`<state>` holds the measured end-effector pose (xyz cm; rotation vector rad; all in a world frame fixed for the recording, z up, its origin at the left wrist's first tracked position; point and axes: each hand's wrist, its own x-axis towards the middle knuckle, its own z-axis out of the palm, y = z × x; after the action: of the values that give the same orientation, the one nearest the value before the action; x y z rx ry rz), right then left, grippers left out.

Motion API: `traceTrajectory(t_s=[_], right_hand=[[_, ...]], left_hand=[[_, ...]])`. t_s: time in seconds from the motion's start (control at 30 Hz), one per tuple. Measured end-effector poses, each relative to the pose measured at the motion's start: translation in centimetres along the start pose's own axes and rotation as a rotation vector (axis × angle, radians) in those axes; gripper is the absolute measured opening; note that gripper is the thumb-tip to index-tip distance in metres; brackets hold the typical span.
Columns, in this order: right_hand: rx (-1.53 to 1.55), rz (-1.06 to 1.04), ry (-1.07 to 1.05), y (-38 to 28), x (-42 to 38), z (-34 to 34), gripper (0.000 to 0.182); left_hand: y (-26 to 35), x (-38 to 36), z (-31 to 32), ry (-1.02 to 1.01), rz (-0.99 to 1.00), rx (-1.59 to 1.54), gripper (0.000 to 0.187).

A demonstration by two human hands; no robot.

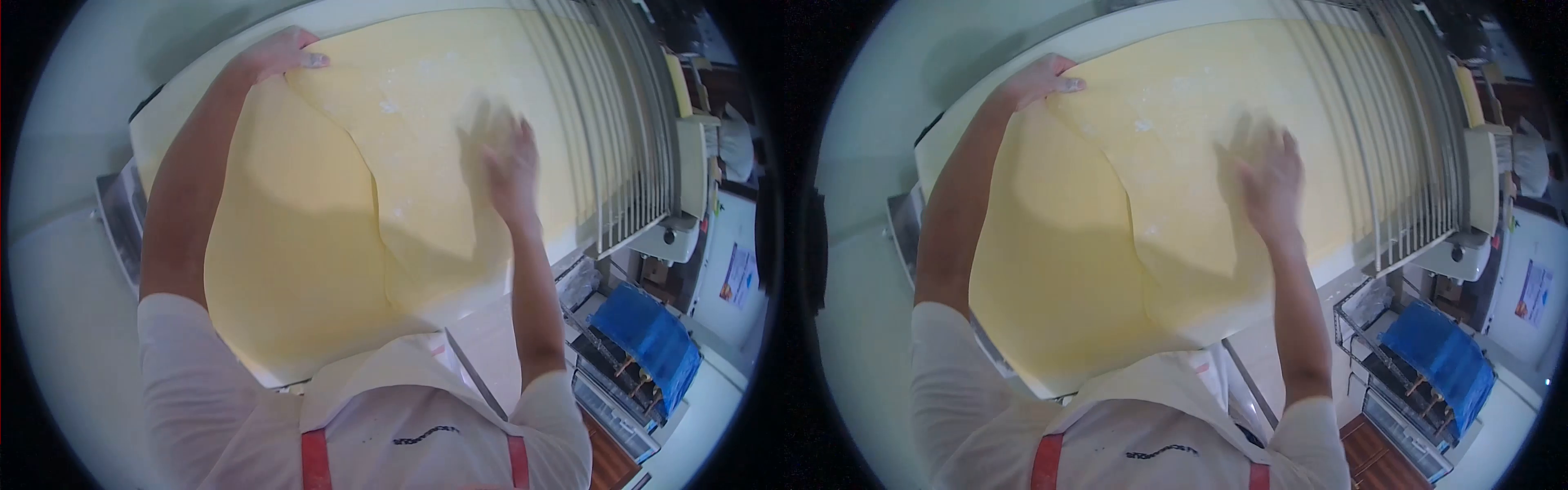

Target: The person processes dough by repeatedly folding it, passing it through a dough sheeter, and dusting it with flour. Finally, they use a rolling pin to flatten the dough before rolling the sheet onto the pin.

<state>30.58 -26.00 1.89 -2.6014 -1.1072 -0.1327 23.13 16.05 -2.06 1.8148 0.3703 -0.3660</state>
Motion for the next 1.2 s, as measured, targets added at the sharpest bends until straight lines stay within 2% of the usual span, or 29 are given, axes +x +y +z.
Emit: traceTrajectory(t_s=[0.03, 0.07, 0.17, 0.2, 0.23, 0.27, 0.3, 0.4, 0.47, 0.5, 0.57, 0.6, 0.63, 0.67, 0.8, 0.9, 0.93, 0.97, 1.0, 1.03, 1.07, 1.1, 1.13, 1.2], right_hand=[[-0.175, 0.018, -0.077, 1.5, 3.0, 5.3, 0.068], [-0.209, 0.083, -0.104, -0.3, 6.2, 5.2, 0.076], [-0.148, -0.147, -0.1, -2.2, 11.9, 7.1, 0.077], [-0.093, -0.232, -0.093, -2.0, 12.6, 7.3, 0.076], [-0.128, -0.292, -0.19, -1.5, 12.8, 6.8, 0.074], [-0.161, -0.357, -0.291, -1.1, 13.1, 6.0, 0.073], [-0.191, -0.427, -0.396, -0.4, 12.9, 5.5, 0.071], [-0.07, -0.455, -0.292, 4.2, 7.9, 3.2, 0.067], [-0.18, -0.477, -0.385, 7.3, 1.5, -1.4, 0.065], [-0.203, -0.561, -0.45, 8.8, -2.8, -3.3, 0.064], [-0.231, -0.599, -0.563, 11.8, -13.0, -7.0, 0.058], [-0.234, -0.55, -0.641, 12.8, -18.5, -9.2, 0.054], [-0.125, -0.417, -0.746, 13.2, -23.1, -11.6, 0.053], [0.042, -0.194, -0.793, 13.8, -27.1, -14.0, 0.051], [0.505, 0.476, -0.473, 20.6, -39.0, -18.6, 0.04], [0.455, 0.704, -0.368, 30.4, -47.3, -19.0, 0.037], [0.415, 0.738, -0.362, 34.0, -48.9, -19.8, 0.038], [0.367, 0.776, -0.36, 37.7, -50.5, -21.1, 0.038], [0.319, 0.824, -0.361, 41.2, -52.0, -22.5, 0.039], [0.31, 0.835, -0.323, 44.8, -53.0, -24.0, 0.04], [0.296, 0.854, -0.28, 48.6, -53.2, -25.7, 0.041], [0.222, 0.787, -0.241, 52.5, -53.1, -27.5, 0.042], [0.144, 0.727, -0.202, 56.3, -52.1, -29.4, 0.042], [0.17, 0.806, -0.151, 63.9, -48.7, -33.1, 0.043]], left_hand=[[0.1, 1.1, 0.5, 0.007, 0.01, -0.029, 0.039], [0.9, 2.1, 1.1, 0.018, 0.023, -0.059, 0.038], [6.8, 2.1, 3.3, 0.385, -0.033, 0.668, 0.038], [8.0, 3.2, 5.9, 0.579, 0.131, 0.708, 0.037], [8.9, 4.9, 9.4, 0.769, 0.292, 0.734, 0.036], [9.2, 7.4, 12.9, 0.735, 0.549, 0.614, 0.041], [10.6, 8.6, 16.0, 0.53, 0.573, 0.591, 0.049], [12.3, 11.5, 22.2, 0.602, 0.389, 0.894, 0.06], [13.3, 13.4, 23.5, 0.607, 0.338, 0.978, 0.064], [13.9, 14.2, 24.0, 0.617, 0.311, 1.021, 0.067], [15.6, 16.0, 25.3, 0.641, 0.252, 1.015, 0.067], [16.6, 17.0, 26.5, 0.647, 0.227, 1.014, 0.067], [17.5, 18.3, 28.2, 0.683, 0.199, 1.021, 0.067], [18.3, 19.8, 30.3, 0.723, 0.169, 1.026, 0.068], [21.8, 22.8, 37.3, 0.82, -0.005, 0.953, 0.07], [18.9, 27.0, 38.5, 1.081, -0.032, 0.952, 0.07], [18.8, 26.9, 38.7, 1.157, -0.057, 0.924, 0.071], [19.0, 25.6, 39.1, 1.22, 0.021, 0.895, 0.072], [21.3, 22.6, 39.6, 1.014, -0.188, 0.928, 0.073], [13.8, 25.2, 37.5, 1.204, -0.184, 1.112, 0.073], [14.4, 21.5, 37.6, 1.137, -0.184, 1.006, 0.072], [15.0, 18.1, 38.8, 1.136, -0.332, 0.819, 0.072], [9.0, 17.5, 36.9, 1.273, -0.369, 1.026, 0.068], [8.3, 11.4, 35.9, 1.217, -0.405, 0.98, 0.06]])
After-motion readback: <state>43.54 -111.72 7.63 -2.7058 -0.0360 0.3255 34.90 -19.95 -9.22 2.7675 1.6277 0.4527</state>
